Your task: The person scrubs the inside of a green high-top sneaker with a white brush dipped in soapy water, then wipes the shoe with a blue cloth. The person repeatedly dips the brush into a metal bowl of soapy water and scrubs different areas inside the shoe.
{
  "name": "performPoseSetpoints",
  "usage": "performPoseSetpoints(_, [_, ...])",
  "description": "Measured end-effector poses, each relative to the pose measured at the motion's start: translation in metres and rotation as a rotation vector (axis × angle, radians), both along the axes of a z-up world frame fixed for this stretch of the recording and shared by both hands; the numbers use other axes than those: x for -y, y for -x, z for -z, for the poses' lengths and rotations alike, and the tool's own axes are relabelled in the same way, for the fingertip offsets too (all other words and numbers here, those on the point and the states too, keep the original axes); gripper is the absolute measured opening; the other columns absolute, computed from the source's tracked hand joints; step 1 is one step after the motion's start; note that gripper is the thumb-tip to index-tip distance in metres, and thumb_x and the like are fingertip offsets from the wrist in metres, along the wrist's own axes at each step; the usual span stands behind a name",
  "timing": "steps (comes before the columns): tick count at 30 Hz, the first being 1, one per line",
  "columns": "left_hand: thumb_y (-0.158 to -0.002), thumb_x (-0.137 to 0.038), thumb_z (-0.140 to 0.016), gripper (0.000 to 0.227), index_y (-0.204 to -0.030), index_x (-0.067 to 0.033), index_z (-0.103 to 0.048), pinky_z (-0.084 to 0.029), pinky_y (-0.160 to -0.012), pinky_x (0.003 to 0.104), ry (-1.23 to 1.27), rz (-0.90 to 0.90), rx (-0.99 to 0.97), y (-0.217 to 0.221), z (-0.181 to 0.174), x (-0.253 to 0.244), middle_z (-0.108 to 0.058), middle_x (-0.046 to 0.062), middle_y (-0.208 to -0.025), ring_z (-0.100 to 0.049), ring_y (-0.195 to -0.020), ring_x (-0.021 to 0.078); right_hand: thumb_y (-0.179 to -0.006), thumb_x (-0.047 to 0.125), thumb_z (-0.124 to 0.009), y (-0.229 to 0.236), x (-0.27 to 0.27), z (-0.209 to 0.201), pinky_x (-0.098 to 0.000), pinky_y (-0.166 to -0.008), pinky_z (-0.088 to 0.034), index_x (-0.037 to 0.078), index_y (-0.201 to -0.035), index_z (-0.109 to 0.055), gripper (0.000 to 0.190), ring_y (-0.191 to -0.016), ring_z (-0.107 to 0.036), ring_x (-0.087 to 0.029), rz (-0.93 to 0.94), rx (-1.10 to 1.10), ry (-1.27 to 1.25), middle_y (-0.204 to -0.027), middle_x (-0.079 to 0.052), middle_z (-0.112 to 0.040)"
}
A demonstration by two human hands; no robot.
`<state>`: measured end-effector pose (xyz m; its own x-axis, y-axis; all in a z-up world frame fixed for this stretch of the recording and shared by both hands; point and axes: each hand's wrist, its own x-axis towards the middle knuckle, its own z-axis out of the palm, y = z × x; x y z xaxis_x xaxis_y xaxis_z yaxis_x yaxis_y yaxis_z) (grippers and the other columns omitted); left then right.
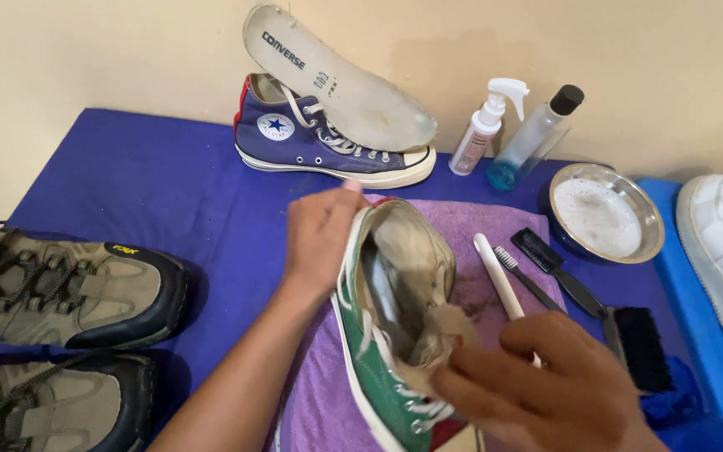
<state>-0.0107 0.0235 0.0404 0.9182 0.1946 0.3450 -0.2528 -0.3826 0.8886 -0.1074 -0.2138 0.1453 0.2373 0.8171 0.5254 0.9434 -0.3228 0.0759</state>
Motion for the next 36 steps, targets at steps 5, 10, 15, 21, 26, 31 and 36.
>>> performPoseSetpoints(5, [-0.103,-0.035,-0.046,0.048,-0.069,-0.0141,-0.073,-0.044,-0.062,0.033,0.054,-0.267,0.096,0.044,-0.060,-0.005,-0.066,-0.004,-0.060,-0.060,-0.063,0.0084,-0.085,0.021,-0.073,-0.012,0.026,0.017,-0.0300,-0.064,-0.058,0.037,-0.106,-0.073,0.027,-0.100,-0.076,-0.011,0.436,-0.239,0.021,-0.126,0.012,-0.071])
performPoseSetpoints(10, [-0.110,-0.022,-0.039,0.042,-0.074,-0.0084,-0.057,-0.035,-0.069,0.040,-0.139,-0.330,0.302,0.089,-0.086,-0.012,-0.053,0.004,-0.067,-0.048,-0.067,0.0211,-0.097,0.015,-0.057,-0.037,-0.014,-0.042,-0.0283,-0.080,-0.055,0.009,-0.086,-0.069,0.018,-0.087,-0.076,-0.019,0.181,-0.422,-0.220,-0.088,-0.005,-0.074])
performPoseSetpoints(15, [-0.104,-0.029,-0.038,0.047,-0.071,-0.0066,-0.062,-0.040,-0.066,0.032,-0.009,-0.295,0.196,0.149,-0.069,0.001,-0.062,0.004,-0.068,-0.055,-0.066,0.0169,-0.097,0.025,-0.062,-0.063,-0.035,-0.042,-0.0316,-0.064,-0.046,0.012,-0.083,-0.055,0.021,-0.071,-0.061,-0.020,0.029,-0.346,-0.079,-0.081,-0.002,-0.063])
performPoseSetpoints(21, [-0.103,-0.044,-0.040,0.059,-0.065,-0.0097,-0.068,-0.054,-0.061,0.026,0.206,0.153,0.158,0.171,-0.047,0.003,-0.074,0.004,-0.065,-0.073,-0.060,0.0141,-0.095,0.003,-0.052,-0.059,-0.042,-0.036,-0.0362,-0.073,-0.051,0.011,-0.104,-0.060,0.015,-0.086,-0.066,-0.024,0.018,-0.482,0.097,-0.099,-0.005,-0.067])
performPoseSetpoints(26, [-0.103,-0.042,-0.045,0.049,-0.063,-0.0128,-0.048,-0.033,-0.045,0.034,-0.005,0.493,0.028,0.169,-0.060,-0.003,-0.047,0.000,-0.056,-0.046,-0.045,0.0132,-0.086,-0.007,-0.057,-0.040,-0.033,-0.038,-0.0350,-0.067,-0.058,0.014,-0.120,-0.065,0.041,-0.100,-0.068,-0.023,0.172,-0.373,0.175,-0.116,-0.004,-0.065])
performPoseSetpoints(31, [-0.076,-0.080,-0.060,0.065,-0.096,-0.0182,-0.055,-0.046,-0.071,0.041,-0.395,0.161,-0.214,0.132,-0.110,0.015,-0.062,-0.002,-0.087,-0.062,-0.080,0.0202,-0.092,0.010,-0.059,-0.035,-0.027,-0.026,-0.0430,-0.073,-0.060,0.016,-0.129,-0.063,0.038,-0.100,-0.069,-0.030,0.343,-0.511,0.092,-0.122,-0.009,-0.061])
performPoseSetpoints(36, [-0.075,-0.029,-0.074,0.036,-0.101,-0.0142,-0.054,-0.050,-0.065,0.060,-0.650,0.203,-0.261,0.117,-0.099,0.051,-0.063,0.010,-0.098,-0.061,-0.089,0.0433,-0.086,0.019,-0.065,-0.014,0.005,-0.022,-0.0397,-0.092,-0.052,0.019,-0.127,-0.068,0.041,-0.116,-0.066,-0.023,0.548,-0.502,-0.032,-0.125,-0.002,-0.068])
